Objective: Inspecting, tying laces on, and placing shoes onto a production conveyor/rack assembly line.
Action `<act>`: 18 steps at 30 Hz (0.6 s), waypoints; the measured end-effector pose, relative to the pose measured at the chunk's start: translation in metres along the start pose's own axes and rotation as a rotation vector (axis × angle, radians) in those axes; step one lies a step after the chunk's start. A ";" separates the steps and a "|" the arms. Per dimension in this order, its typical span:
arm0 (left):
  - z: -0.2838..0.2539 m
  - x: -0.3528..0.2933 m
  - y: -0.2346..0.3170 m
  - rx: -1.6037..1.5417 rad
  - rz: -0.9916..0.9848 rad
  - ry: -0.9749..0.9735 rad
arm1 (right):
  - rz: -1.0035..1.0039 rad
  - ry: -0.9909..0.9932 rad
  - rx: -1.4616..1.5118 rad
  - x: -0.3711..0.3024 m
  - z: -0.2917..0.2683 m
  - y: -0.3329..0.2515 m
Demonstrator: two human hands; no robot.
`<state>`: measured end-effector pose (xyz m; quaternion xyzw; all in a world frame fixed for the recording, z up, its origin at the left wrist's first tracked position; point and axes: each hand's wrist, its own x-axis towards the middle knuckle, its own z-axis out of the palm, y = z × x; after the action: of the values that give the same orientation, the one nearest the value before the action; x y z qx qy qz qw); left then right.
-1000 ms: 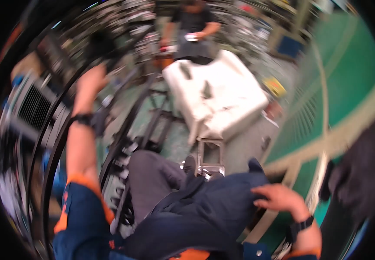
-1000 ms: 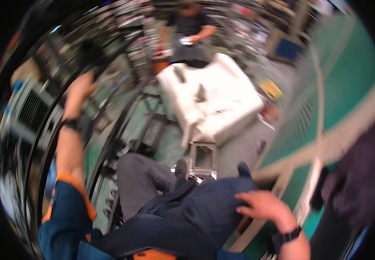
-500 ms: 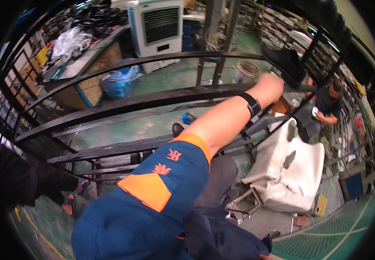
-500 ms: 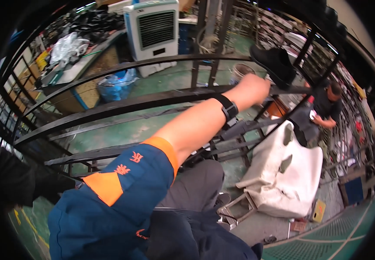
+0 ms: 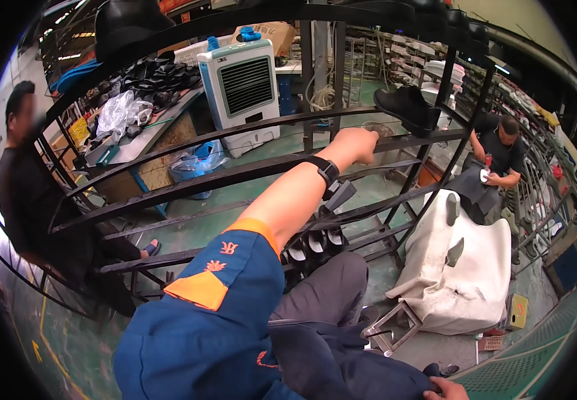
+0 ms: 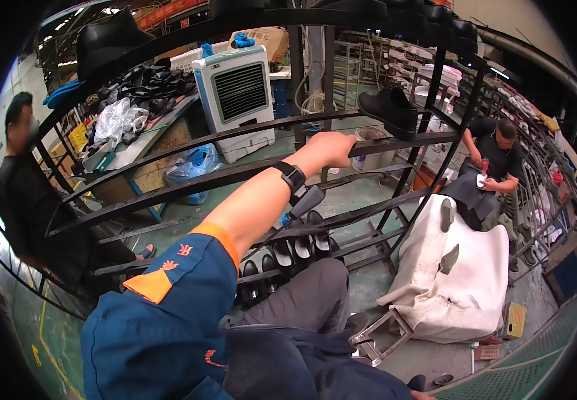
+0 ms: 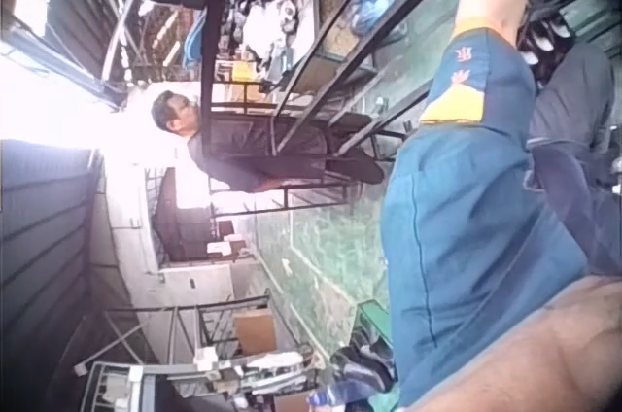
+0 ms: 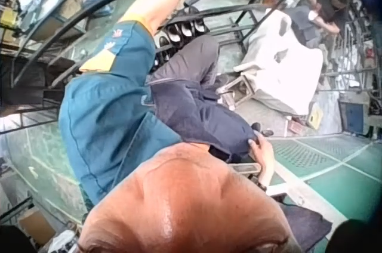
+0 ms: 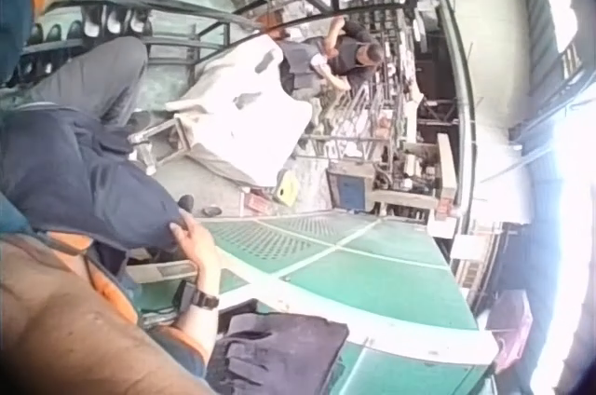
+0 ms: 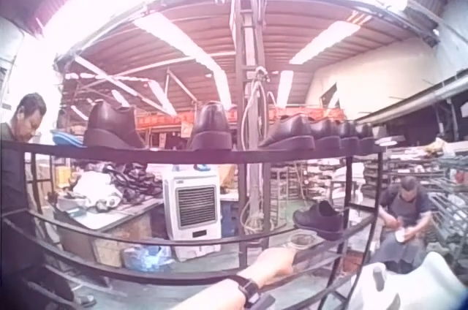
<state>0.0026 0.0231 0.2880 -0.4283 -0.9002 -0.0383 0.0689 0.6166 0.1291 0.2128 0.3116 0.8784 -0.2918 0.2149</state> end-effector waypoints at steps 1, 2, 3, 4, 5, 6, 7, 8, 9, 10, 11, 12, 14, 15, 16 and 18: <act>0.000 0.000 0.006 0.000 0.003 0.005 | -0.022 0.014 0.011 -0.003 -0.002 -0.007; -0.003 0.000 0.006 0.026 -0.001 0.009 | -0.051 0.029 0.017 -0.003 -0.003 -0.013; -0.006 0.000 0.005 0.052 -0.009 0.014 | 0.024 -0.032 0.073 -0.005 -0.004 -0.015; -0.004 -0.004 0.009 0.038 -0.035 0.022 | 0.011 -0.027 0.065 -0.007 -0.004 -0.011; -0.004 -0.005 0.009 0.029 -0.029 0.033 | 0.029 -0.047 0.060 -0.007 0.000 -0.006; -0.005 -0.008 0.009 0.022 -0.028 0.043 | 0.044 -0.070 0.053 -0.006 0.003 0.000; -0.005 -0.011 0.010 0.008 -0.024 0.043 | 0.036 -0.058 0.049 -0.008 0.005 0.004; -0.007 -0.012 0.015 -0.006 -0.014 0.045 | 0.015 -0.052 0.040 -0.011 0.005 0.003; -0.003 -0.009 0.014 -0.007 -0.009 0.074 | 0.028 -0.042 0.007 -0.014 0.005 -0.001; 0.001 -0.007 0.011 -0.010 -0.003 0.102 | 0.042 -0.030 -0.025 -0.016 0.004 -0.003; 0.001 -0.008 0.012 -0.022 -0.015 0.100 | 0.007 -0.019 -0.014 -0.017 0.006 0.000; 0.000 -0.008 0.012 -0.033 -0.026 0.099 | -0.005 -0.013 -0.023 -0.017 0.004 -0.003; -0.002 -0.011 0.008 -0.030 -0.038 0.104 | 0.018 -0.027 0.023 -0.021 0.004 -0.010; -0.005 -0.012 0.007 -0.039 -0.035 0.096 | -0.007 -0.033 -0.029 -0.019 0.004 -0.007; -0.007 -0.014 0.007 -0.047 -0.031 0.088 | -0.012 -0.018 -0.030 -0.020 0.005 -0.003; -0.008 -0.015 0.015 -0.054 0.004 0.138 | 0.065 -0.057 -0.038 -0.020 0.012 0.008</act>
<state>0.0246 0.0203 0.2934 -0.4281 -0.8911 -0.0918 0.1193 0.6385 0.1173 0.2120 0.3274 0.8667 -0.2767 0.2550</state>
